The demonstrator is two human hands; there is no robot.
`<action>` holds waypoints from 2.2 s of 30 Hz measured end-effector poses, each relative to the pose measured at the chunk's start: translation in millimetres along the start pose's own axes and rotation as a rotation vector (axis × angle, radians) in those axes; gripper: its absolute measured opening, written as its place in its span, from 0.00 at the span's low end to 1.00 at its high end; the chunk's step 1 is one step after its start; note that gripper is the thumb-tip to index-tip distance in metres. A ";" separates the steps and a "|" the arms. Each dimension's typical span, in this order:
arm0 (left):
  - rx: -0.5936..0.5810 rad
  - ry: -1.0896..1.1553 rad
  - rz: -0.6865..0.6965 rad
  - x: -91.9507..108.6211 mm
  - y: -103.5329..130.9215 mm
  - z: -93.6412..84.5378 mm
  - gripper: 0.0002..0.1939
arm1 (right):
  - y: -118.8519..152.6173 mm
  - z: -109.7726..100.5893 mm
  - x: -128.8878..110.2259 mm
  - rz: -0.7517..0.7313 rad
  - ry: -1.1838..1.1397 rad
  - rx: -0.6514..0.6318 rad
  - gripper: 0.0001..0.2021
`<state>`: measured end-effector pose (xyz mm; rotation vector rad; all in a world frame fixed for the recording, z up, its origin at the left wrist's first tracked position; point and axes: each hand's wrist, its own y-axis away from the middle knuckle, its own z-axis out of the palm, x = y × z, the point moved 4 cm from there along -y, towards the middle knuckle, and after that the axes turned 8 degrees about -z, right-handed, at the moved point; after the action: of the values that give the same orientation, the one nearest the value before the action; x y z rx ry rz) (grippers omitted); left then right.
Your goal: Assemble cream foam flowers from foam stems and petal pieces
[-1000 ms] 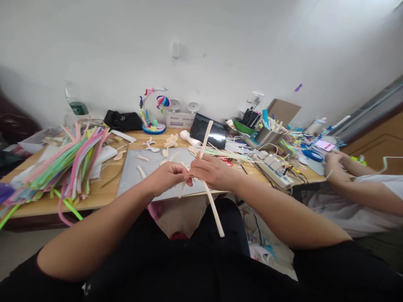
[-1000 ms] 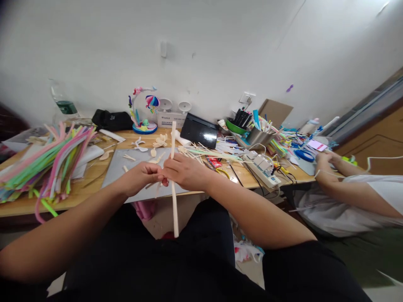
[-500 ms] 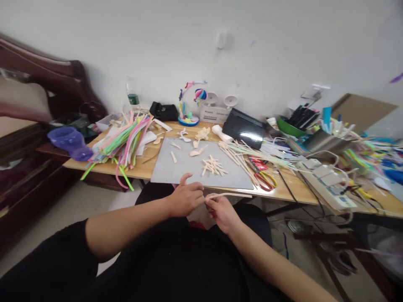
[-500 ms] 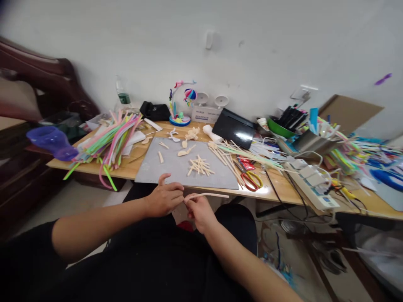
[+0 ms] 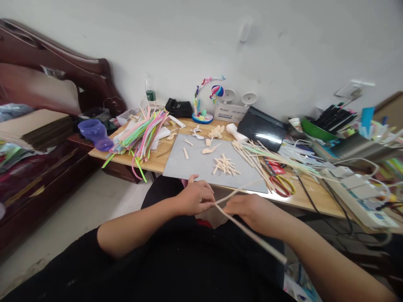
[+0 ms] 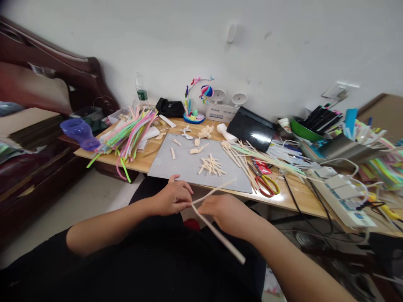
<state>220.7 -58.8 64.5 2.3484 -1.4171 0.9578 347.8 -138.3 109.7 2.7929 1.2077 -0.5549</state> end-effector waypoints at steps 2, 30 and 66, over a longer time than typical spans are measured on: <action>-0.055 0.110 0.012 2.4 -1.7 1.2 0.08 | -4.0 -4.1 -1.8 -0.052 0.099 0.102 0.12; 0.148 -0.222 0.100 9.5 -13.7 0.6 0.08 | 15.5 28.6 39.2 0.437 -0.235 0.812 0.08; 0.369 -0.460 0.208 16.0 -12.3 13.7 0.10 | -9.8 71.7 53.1 0.687 -0.831 0.650 0.07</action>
<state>242.0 -70.7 66.0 2.8766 -1.8134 0.8169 352.5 -107.7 25.5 2.5655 -0.1236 -1.9623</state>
